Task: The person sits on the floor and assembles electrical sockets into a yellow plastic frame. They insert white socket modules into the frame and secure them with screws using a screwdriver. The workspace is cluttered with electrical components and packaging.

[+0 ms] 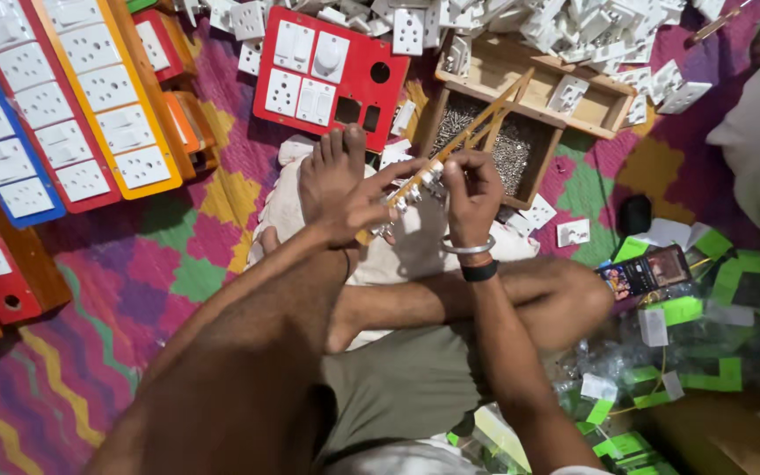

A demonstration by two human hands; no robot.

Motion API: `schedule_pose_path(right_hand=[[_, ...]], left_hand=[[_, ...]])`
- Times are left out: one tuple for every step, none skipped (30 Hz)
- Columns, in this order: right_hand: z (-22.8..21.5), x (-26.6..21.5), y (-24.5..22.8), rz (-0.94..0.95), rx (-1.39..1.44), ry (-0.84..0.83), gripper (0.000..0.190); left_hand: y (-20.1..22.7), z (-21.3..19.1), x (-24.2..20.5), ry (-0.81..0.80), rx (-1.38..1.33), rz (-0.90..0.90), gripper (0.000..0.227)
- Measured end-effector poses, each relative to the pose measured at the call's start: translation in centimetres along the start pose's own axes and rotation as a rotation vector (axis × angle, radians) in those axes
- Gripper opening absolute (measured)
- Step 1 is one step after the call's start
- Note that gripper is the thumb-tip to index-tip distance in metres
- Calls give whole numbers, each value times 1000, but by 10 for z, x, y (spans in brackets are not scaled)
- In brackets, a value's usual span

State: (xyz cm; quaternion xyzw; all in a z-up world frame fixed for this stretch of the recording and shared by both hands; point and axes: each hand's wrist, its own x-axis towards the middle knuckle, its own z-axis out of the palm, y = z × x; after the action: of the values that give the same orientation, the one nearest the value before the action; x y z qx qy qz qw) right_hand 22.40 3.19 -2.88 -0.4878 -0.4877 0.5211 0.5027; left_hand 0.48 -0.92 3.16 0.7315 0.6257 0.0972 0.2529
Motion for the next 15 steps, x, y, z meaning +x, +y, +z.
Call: schedule_pose_path(right_hand=[[0, 5, 3, -73, 16, -56, 13], [-1, 4, 2, -143, 33, -113, 18], [-1, 4, 2, -78, 52, -66, 17], [-2, 4, 0, -13, 71, -19, 16], [-3, 2, -2, 52, 89, 27, 15], [-2, 6, -4, 7, 96, -21, 18], [-1, 9, -5, -37, 102, -69, 22], [-1, 10, -6, -76, 106, -120, 25], [-1, 15, -5, -33, 125, -75, 23], [-2, 11, -4, 21, 141, -26, 21], [-4, 4, -5, 75, 157, 22, 20], [-3, 6, -4, 7, 121, -18, 21], [-2, 6, -5, -61, 84, -59, 23], [-2, 7, -7, -129, 46, -102, 24], [-2, 9, -8, -75, 74, -62, 21]], left_hand=[[-2, 1, 3, -96, -33, -34, 85], [-3, 3, 1, -194, -67, -69, 85], [-4, 7, 3, -229, -399, 6, 87], [-4, 12, 6, -259, -732, 85, 89], [-4, 17, 5, -283, -1065, 164, 91], [-7, 21, 8, -264, -1095, 173, 90], [-9, 25, 11, -246, -1124, 183, 90], [-11, 30, 11, -228, -1157, 188, 90], [-14, 35, 15, -213, -1162, 211, 89], [-14, 40, 11, -205, -1171, 227, 88], [-13, 44, 6, -196, -1181, 243, 87], [-14, 44, 8, -193, -1174, 244, 87], [-13, 42, 8, -190, -1167, 246, 86], [-11, 38, 9, -184, -1161, 247, 86], [-8, 33, 11, -160, -1113, 283, 87]])
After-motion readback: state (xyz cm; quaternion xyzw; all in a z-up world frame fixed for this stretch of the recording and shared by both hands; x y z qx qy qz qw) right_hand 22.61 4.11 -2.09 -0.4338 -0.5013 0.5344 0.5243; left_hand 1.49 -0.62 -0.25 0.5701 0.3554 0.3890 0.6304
